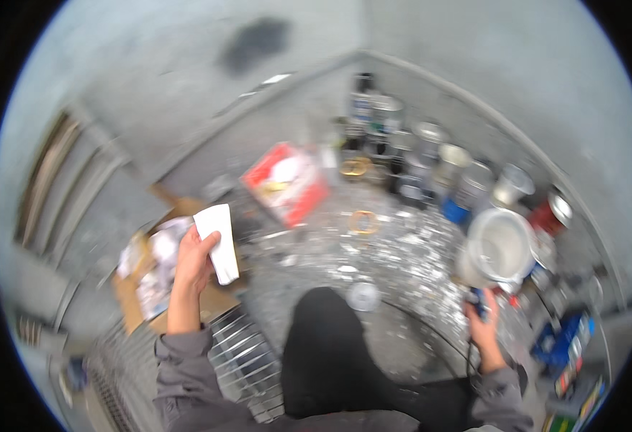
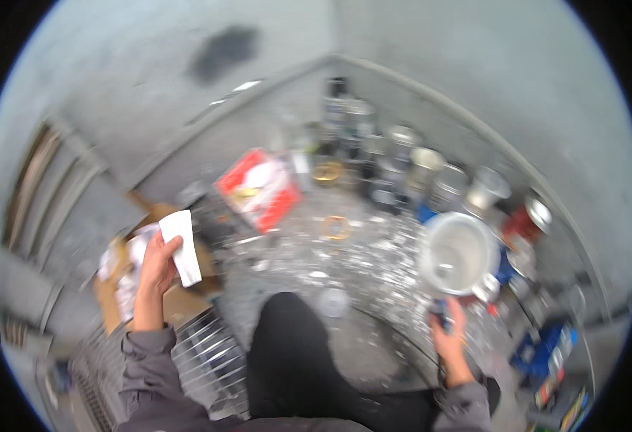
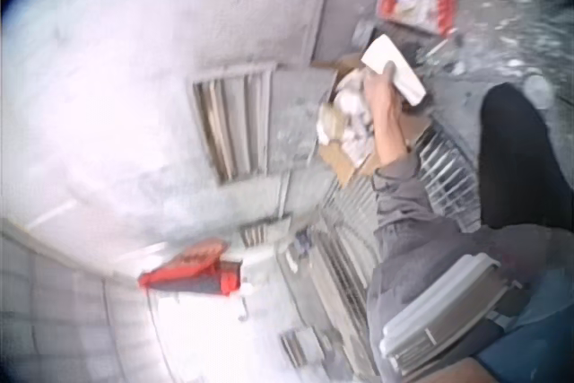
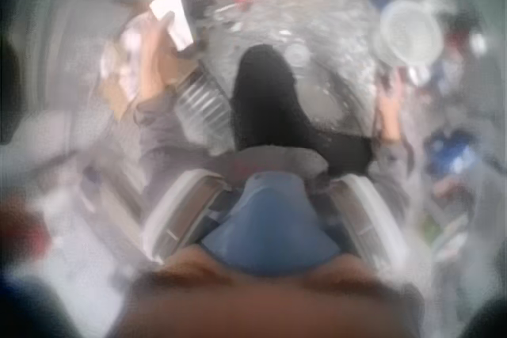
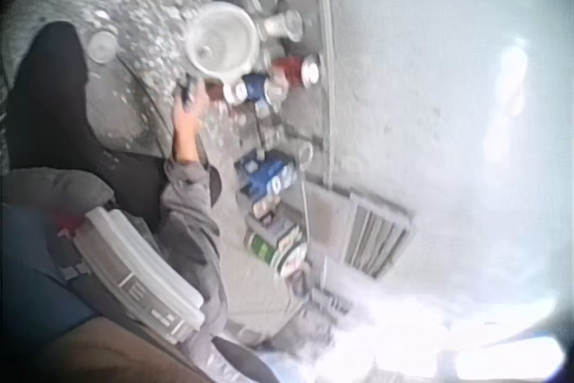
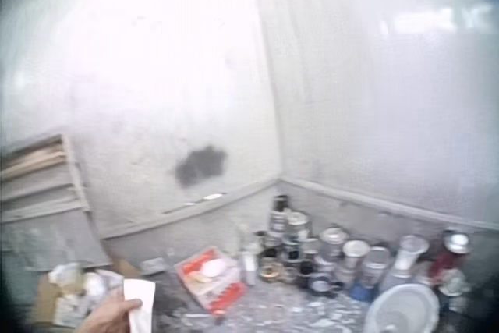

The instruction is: The person uses a spray gun to apply white paint to a car bumper that is masked with plastic and tape. They move around the bumper to cover different areas, then refill the spray gun from a paint can and clean the gun with a cloth.

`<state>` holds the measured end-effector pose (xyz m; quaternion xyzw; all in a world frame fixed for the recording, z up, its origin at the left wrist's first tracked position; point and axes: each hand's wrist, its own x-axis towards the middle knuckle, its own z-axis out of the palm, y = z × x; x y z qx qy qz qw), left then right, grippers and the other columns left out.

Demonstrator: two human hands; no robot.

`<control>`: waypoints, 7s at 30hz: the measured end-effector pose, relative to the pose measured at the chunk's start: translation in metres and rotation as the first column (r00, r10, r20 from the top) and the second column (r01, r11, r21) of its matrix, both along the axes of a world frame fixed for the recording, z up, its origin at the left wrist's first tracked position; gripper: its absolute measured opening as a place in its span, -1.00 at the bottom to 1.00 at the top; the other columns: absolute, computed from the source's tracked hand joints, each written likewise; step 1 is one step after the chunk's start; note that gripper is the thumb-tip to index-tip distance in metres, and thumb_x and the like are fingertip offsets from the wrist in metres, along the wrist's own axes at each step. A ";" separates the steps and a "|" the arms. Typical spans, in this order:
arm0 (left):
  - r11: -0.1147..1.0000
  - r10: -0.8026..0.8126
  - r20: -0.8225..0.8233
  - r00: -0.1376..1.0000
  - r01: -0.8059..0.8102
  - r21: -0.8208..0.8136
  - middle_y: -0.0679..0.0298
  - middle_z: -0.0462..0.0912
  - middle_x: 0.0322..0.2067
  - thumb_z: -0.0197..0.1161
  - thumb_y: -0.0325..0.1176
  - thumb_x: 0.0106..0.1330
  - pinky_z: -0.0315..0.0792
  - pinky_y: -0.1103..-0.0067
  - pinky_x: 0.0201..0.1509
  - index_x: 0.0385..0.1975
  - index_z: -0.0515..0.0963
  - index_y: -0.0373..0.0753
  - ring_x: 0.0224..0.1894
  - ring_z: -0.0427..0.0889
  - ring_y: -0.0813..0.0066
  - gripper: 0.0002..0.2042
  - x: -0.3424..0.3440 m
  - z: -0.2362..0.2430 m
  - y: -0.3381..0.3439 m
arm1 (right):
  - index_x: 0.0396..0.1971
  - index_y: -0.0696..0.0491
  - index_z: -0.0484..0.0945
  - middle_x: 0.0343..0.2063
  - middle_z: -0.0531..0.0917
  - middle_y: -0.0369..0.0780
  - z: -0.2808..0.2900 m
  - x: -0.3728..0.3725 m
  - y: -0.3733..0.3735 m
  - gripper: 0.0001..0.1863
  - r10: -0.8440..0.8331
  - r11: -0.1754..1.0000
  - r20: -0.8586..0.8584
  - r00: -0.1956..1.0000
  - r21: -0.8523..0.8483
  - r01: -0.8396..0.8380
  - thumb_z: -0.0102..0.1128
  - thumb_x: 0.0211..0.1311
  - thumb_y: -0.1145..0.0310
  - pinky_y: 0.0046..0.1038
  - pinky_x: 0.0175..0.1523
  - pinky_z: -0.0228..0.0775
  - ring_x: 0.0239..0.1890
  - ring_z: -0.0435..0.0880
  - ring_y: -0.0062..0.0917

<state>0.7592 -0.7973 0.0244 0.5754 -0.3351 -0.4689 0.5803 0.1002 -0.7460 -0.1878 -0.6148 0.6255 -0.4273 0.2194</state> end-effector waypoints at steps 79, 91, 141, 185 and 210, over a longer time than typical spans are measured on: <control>0.700 -0.346 -0.813 0.468 0.706 0.109 -0.03 0.31 0.47 -0.19 -0.03 0.71 0.18 0.09 0.60 0.50 0.13 -0.38 0.52 0.30 -0.02 -0.41 -0.455 -0.109 -0.014 | 0.33 0.02 0.40 -0.42 0.70 -0.15 0.068 -0.080 0.088 -0.21 -0.201 0.931 -0.807 0.555 0.019 0.365 0.38 -0.04 0.55 -0.20 -0.26 0.53 -0.33 0.70 -0.19; 0.721 -0.482 -0.697 0.531 0.692 0.028 0.05 0.50 0.35 -0.01 -0.24 0.65 0.49 0.23 0.39 0.43 0.31 -0.33 0.37 0.53 0.11 -0.54 -0.451 -0.077 -0.030 | 0.34 -0.01 0.38 -0.41 0.71 -0.12 0.050 -0.069 0.076 -0.17 -0.293 0.931 -0.649 0.702 -0.028 0.363 0.39 -0.07 0.59 -0.10 -0.27 0.56 -0.35 0.72 -0.11; 0.225 -0.860 -0.088 0.503 0.527 0.820 0.35 0.56 -0.51 0.01 -0.05 0.65 0.38 0.57 -0.55 -0.03 0.50 -0.17 -0.62 0.48 0.60 -0.69 -0.427 -0.013 -0.037 | 0.14 -0.05 0.51 -0.42 0.78 -0.07 0.070 -0.070 0.059 -0.43 0.109 0.937 -0.422 0.900 0.345 0.048 0.37 0.04 0.38 -0.11 -0.20 0.63 -0.31 0.81 -0.11; 0.380 -0.207 0.833 -0.513 0.742 0.552 -0.06 0.71 -0.38 0.27 -0.24 0.45 0.55 0.15 -0.34 -0.12 0.50 -0.29 -0.35 0.73 -0.07 -0.76 -0.423 0.030 -0.042 | 0.10 -0.21 0.71 -0.35 0.77 -0.02 0.052 -0.055 0.063 -0.44 0.258 0.948 -0.197 0.946 0.238 -0.210 0.33 -0.02 0.38 -0.05 -0.11 0.65 -0.32 0.74 0.04; 0.626 -0.752 -0.511 0.415 0.693 -0.358 0.21 0.47 0.33 0.39 -0.30 0.39 0.33 0.21 0.47 0.59 0.12 -0.19 0.37 0.47 0.25 -0.20 -0.406 -0.084 -0.039 | 0.10 0.09 0.69 -0.28 0.80 -0.06 0.066 -0.051 0.066 -0.52 0.021 0.980 0.170 0.985 0.193 -0.054 0.32 0.10 0.56 -0.42 -0.08 0.55 -0.26 0.78 -0.47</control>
